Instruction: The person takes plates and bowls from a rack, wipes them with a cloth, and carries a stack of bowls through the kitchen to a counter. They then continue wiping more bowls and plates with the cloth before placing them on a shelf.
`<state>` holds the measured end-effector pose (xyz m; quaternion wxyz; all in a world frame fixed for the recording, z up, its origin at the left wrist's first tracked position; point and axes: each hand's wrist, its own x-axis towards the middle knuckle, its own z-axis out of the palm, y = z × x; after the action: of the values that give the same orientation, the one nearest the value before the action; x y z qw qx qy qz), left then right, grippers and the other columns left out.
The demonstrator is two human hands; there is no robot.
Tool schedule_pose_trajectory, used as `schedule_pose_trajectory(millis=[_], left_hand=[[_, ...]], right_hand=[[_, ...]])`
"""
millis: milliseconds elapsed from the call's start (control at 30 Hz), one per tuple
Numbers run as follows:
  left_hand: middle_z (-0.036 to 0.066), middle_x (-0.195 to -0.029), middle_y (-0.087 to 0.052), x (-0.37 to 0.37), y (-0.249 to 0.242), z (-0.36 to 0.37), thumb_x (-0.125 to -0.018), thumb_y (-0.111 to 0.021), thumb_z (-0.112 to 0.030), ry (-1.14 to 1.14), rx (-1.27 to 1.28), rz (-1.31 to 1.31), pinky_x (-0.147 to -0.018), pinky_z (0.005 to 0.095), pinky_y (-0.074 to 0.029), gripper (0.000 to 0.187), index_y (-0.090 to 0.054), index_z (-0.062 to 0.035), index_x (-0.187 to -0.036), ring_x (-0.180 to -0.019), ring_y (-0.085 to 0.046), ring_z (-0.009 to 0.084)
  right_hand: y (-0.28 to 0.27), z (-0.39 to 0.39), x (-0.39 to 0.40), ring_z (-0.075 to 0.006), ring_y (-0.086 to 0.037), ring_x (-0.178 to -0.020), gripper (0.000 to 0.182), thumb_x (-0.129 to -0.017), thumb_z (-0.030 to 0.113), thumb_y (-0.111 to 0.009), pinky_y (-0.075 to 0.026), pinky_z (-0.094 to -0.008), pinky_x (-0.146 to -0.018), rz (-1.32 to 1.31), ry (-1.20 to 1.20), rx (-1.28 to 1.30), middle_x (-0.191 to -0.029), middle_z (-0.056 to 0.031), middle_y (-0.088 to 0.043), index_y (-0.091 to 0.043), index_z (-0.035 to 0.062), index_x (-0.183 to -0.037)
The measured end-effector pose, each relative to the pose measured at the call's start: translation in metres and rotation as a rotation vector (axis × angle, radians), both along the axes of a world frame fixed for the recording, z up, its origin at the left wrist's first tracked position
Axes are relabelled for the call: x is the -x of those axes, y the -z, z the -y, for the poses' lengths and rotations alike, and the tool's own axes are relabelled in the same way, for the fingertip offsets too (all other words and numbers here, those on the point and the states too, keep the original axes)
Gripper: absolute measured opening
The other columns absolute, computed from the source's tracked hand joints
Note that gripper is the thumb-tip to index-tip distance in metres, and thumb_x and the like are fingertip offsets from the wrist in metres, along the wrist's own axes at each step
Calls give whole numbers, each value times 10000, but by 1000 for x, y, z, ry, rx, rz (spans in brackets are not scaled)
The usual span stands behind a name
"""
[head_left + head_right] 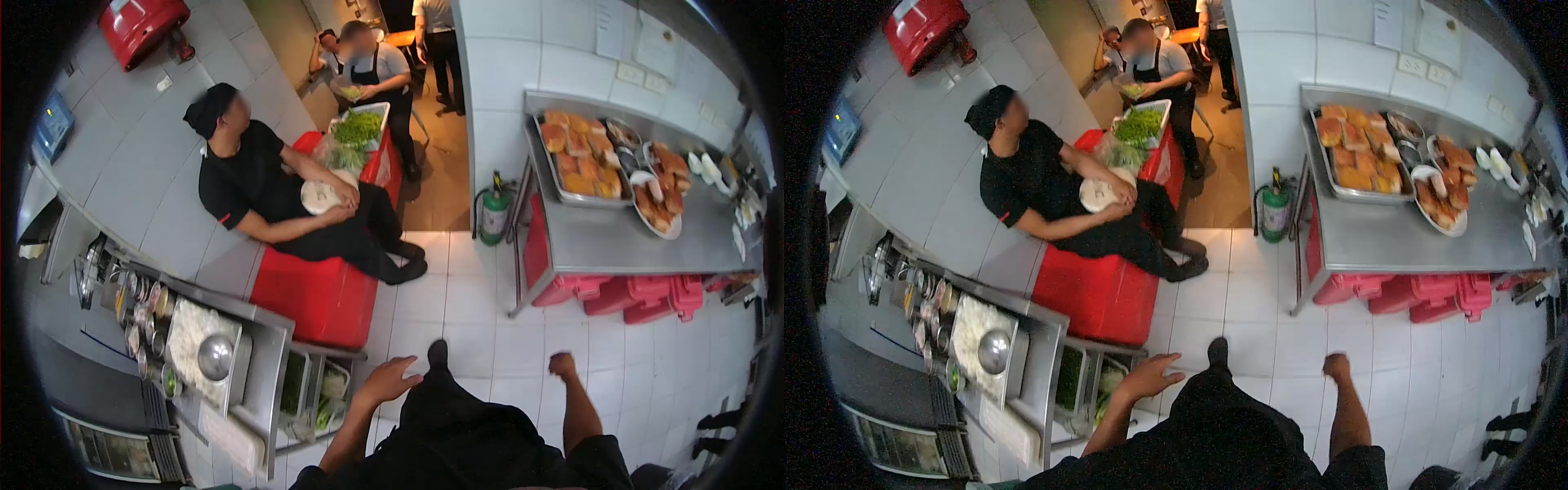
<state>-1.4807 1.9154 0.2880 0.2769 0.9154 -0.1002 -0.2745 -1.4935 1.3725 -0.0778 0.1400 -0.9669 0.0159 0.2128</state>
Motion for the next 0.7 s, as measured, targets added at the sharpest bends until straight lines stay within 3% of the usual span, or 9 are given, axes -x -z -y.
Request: schedule_pose_trajectory(millis=[33, 100, 167, 233, 300, 433, 500, 600, 700], left_hand=[[227, -1358, -507, -28, 0, -10, -889, -603, -442, 8, -19, 6, -1066, 422, -369, 651, -459, -49, -1388, -1268, -471, 382], [225, -1365, -501, -73, -4, -29, -890, -601, -442, 23, -62, -6, -1072, 434, -360, 654, -453, -50, -1392, -1273, -466, 382], [230, -1372, -491, -128, -13, -44, -899, -589, -424, 62, -35, 72, -1070, 451, -358, 631, -453, -56, -1394, -1264, -466, 394], [235, -1370, -490, -186, -29, -46, -904, -585, -409, 109, -39, 132, -1066, 454, -360, 614, -457, -55, -1389, -1257, -470, 399], [243, -1370, -484, -241, -46, -40, -908, -583, -389, 140, -47, 173, -1060, 462, -363, 595, -462, -49, -1382, -1253, -468, 405], [237, -1381, -478, -329, -89, -9, -914, -599, -373, 233, 29, 280, -1090, 429, -346, 594, -451, -48, -1389, -1286, -446, 401], [229, -1357, -500, -369, -84, 4, -911, -598, -370, 289, 43, 252, -1078, 423, -359, 579, -465, -53, -1377, -1265, -466, 393], [222, -1314, -531, -420, -77, 20, -897, -611, -364, 303, 101, 239, -1061, 420, -372, 571, -483, -45, -1353, -1239, -490, 374], [220, -1305, -536, -473, -57, 27, -902, -607, -357, 253, 79, 222, -1056, 413, -377, 559, -487, -41, -1347, -1231, -498, 369]], right_hand=[[-1, -12, 1, -171, -633, -528, 147, -736, 218, -668, -505, -340, -475, 156, -371, 166, -687, -48, -693, -680, 81, -686], [83, -20, 8, -157, -628, -527, 158, -719, 243, -682, -507, -321, -470, -231, 85, -254, -684, -34, -683, -688, 85, -726], [-10, -83, -15, -177, -646, -556, 160, -716, 266, -690, -526, -344, -515, -482, 35, 23, -672, -27, -674, -699, 108, -739], [-39, -115, -37, -232, -676, -623, 118, -710, 237, -673, -535, -383, -563, -250, -153, 77, -688, -54, -689, -714, 127, -702], [16, -128, -51, -263, -687, -682, 150, -709, 242, -632, -542, -424, -613, 113, 204, 73, -731, -83, -703, -713, 119, -684], [-67, -164, -155, -432, -637, -858, 296, -820, 284, -566, -512, -506, -754, 23, 484, -161, -901, -223, -674, -684, 20, -884], [-34, -157, -197, -414, -647, -873, 282, -826, 265, -560, -508, -494, -779, 288, 295, -74, -901, -232, -682, -707, 29, -878], [-133, -183, -297, -402, -654, -918, 310, -828, 267, -581, -515, -461, -813, 156, 414, -268, -915, -235, -685, -710, 2, -923], [-109, -174, -375, -365, -673, -862, 314, -813, 265, -608, -522, -420, -795, 118, 472, -360, -885, -219, -688, -709, 1, -948]])
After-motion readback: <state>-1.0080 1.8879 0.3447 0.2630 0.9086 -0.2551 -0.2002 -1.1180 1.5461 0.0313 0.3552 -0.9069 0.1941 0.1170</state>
